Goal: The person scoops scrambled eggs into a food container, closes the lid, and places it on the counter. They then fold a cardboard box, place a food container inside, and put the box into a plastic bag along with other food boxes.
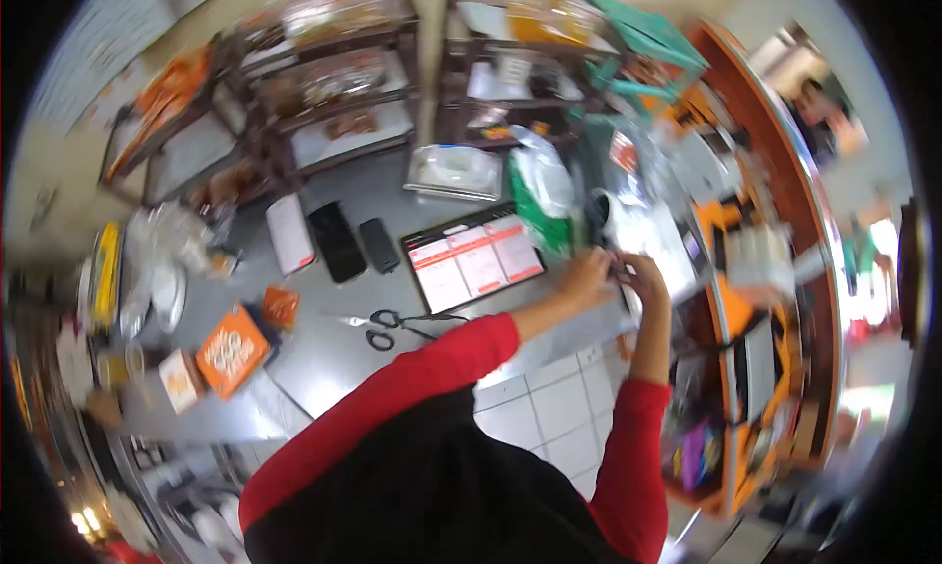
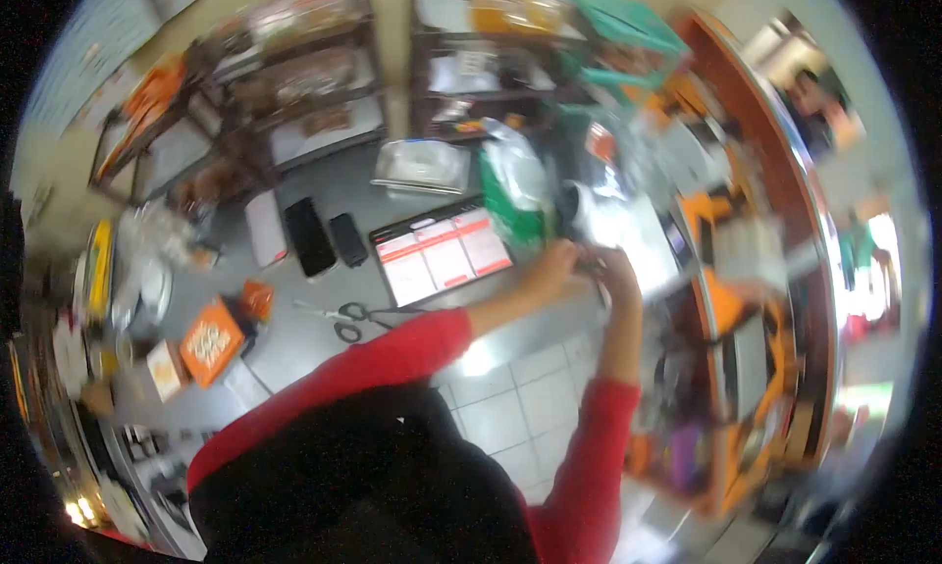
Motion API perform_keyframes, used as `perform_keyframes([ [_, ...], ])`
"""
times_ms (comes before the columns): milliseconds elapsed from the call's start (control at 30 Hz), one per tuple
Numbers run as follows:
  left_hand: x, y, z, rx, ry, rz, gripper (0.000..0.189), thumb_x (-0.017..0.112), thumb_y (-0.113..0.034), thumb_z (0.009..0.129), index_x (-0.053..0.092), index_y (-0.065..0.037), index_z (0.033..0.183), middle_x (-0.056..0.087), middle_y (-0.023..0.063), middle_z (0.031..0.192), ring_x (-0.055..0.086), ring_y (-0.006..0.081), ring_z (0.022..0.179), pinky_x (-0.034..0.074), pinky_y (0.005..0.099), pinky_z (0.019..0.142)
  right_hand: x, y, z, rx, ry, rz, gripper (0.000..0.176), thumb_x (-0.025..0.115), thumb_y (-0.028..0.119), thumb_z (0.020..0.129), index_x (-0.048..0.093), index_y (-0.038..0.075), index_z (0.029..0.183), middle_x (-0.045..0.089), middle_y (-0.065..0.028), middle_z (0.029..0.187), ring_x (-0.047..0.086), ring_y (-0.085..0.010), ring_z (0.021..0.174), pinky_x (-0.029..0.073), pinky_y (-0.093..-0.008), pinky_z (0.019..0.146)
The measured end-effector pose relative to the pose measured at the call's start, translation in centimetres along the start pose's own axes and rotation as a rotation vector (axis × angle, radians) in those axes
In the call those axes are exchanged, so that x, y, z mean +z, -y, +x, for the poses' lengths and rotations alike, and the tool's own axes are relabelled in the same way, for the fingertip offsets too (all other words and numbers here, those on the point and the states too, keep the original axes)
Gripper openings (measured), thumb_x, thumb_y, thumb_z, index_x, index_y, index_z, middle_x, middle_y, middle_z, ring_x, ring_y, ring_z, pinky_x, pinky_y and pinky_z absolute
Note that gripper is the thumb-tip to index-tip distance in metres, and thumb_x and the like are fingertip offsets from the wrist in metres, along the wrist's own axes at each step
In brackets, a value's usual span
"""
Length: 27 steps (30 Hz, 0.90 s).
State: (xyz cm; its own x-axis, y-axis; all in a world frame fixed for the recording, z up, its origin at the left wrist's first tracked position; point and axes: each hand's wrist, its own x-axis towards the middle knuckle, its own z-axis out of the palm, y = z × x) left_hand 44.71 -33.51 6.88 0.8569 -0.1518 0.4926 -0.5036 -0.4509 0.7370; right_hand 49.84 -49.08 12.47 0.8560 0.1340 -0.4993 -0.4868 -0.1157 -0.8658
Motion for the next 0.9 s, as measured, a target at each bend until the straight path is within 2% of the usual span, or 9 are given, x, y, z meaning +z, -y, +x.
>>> perform_keyframes([
  [167, 2.4, 3.3, 0.9, 0.177, -0.059, 0.438, 0.029, 0.070, -0.036, 0.063, 0.066, -0.008, 0.071, 0.054, 0.0075, 0.086, 0.054, 0.0246, 0.088, 0.041, 0.0387, 0.077, 1.4, -2.8, -2.9, -0.401, -0.005, 0.058, 0.047, 0.054, 0.025, 0.090, 0.047, -0.005, 0.125, 0.058, -0.0082, 0.106, 0.055, -0.0220, 0.102, 0.048, -0.0441, 0.088],
  [333, 2.5, 3.2, 0.5, 0.138, -0.050, 0.402, 0.033, 0.072, -0.034, 0.060, 0.064, -0.010, 0.081, 0.053, 0.0060, 0.102, 0.048, 0.0228, 0.100, 0.033, 0.0437, 0.094, -2.7, -10.3, 0.1, -0.583, -0.240, -0.489, 0.030, 0.053, 0.018, 0.089, 0.061, -0.004, 0.108, 0.059, -0.0122, 0.104, 0.056, -0.0227, 0.104, 0.051, -0.0434, 0.080],
  [467, 3.8, 3.7, 0.6, 0.056, -0.028, 0.538, 0.046, 0.075, -0.039, 0.060, 0.065, -0.010, 0.094, 0.056, 0.0048, 0.101, 0.049, 0.0205, 0.103, 0.038, 0.0419, 0.088, -1.9, -6.2, -3.9, -0.249, -0.374, -0.615, 0.022, 0.057, 0.014, 0.087, 0.066, -0.003, 0.095, 0.062, -0.0104, 0.072, 0.057, -0.0171, 0.056, 0.044, -0.0284, 0.046],
  [500, 0.1, 1.9, 0.2, 0.000, 0.205, 0.358, 0.053, 0.074, -0.035, 0.064, 0.060, -0.008, 0.107, 0.056, 0.0084, 0.102, 0.051, 0.0237, 0.102, 0.039, 0.0440, 0.085, -1.1, -4.8, -5.3, -0.165, -0.413, -0.650, 0.020, 0.057, 0.013, 0.087, 0.067, -0.003, 0.092, 0.063, -0.0099, 0.064, 0.057, -0.0157, 0.044, 0.042, -0.0246, 0.038],
  [600, -10.5, -2.2, -6.1, 0.137, -0.193, -0.242, 0.054, 0.073, -0.027, 0.069, 0.054, -0.005, 0.114, 0.056, 0.0123, 0.103, 0.052, 0.0285, 0.100, 0.040, 0.0450, 0.084, 7.4, -3.0, -10.0, -0.638, -0.154, -0.350, 0.022, 0.057, 0.014, 0.088, 0.065, -0.002, 0.101, 0.057, -0.0018, 0.062, 0.045, -0.0060, 0.043, 0.034, -0.0181, 0.037],
  [667, -20.4, -3.8, -13.8, 0.096, -0.355, -0.220, 0.055, 0.067, -0.013, 0.073, 0.048, -0.005, 0.123, 0.050, 0.0132, 0.118, 0.046, 0.0296, 0.111, 0.038, 0.0418, 0.093, 13.3, -5.9, -8.5, -0.566, -0.048, -0.253, 0.024, 0.059, 0.015, 0.087, 0.065, 0.000, 0.104, 0.054, 0.0002, 0.062, 0.041, -0.0045, 0.044, 0.033, -0.0160, 0.039],
  [767, -34.2, -4.7, -29.0, -0.431, -0.481, 0.508, 0.078, 0.074, -0.034, 0.067, 0.040, -0.008, 0.133, 0.042, 0.0135, 0.134, 0.035, 0.0330, 0.126, 0.024, 0.0476, 0.105, 28.4, -7.6, -12.9, -0.497, 0.440, -0.146, 0.022, 0.063, 0.011, 0.082, 0.065, -0.003, 0.099, 0.060, -0.0056, 0.067, 0.051, -0.0086, 0.050, 0.037, -0.0190, 0.041],
  [833, -40.2, -4.0, -38.1, -0.682, -0.443, 0.946, 0.114, 0.083, -0.042, 0.051, 0.021, -0.015, 0.144, 0.016, 0.0157, 0.149, 0.008, 0.0404, 0.137, 0.008, 0.0582, 0.108, 36.8, -8.6, -16.9, -0.256, 0.758, -0.110, 0.019, 0.062, 0.009, 0.084, 0.065, -0.005, 0.097, 0.061, -0.0101, 0.066, 0.053, -0.0123, 0.046, 0.039, -0.0212, 0.040],
  [900, -44.9, -6.0, -39.5, -0.988, -0.036, 1.218, 0.111, 0.078, -0.051, 0.054, 0.021, -0.023, 0.144, 0.016, 0.0163, 0.149, 0.008, 0.0416, 0.137, 0.010, 0.0621, 0.106, 44.4, -11.4, -19.1, -0.219, 0.966, -0.148, 0.016, 0.063, 0.007, 0.085, 0.066, -0.006, 0.092, 0.062, -0.0088, 0.065, 0.053, -0.0093, 0.049, 0.040, -0.0211, 0.043],
])
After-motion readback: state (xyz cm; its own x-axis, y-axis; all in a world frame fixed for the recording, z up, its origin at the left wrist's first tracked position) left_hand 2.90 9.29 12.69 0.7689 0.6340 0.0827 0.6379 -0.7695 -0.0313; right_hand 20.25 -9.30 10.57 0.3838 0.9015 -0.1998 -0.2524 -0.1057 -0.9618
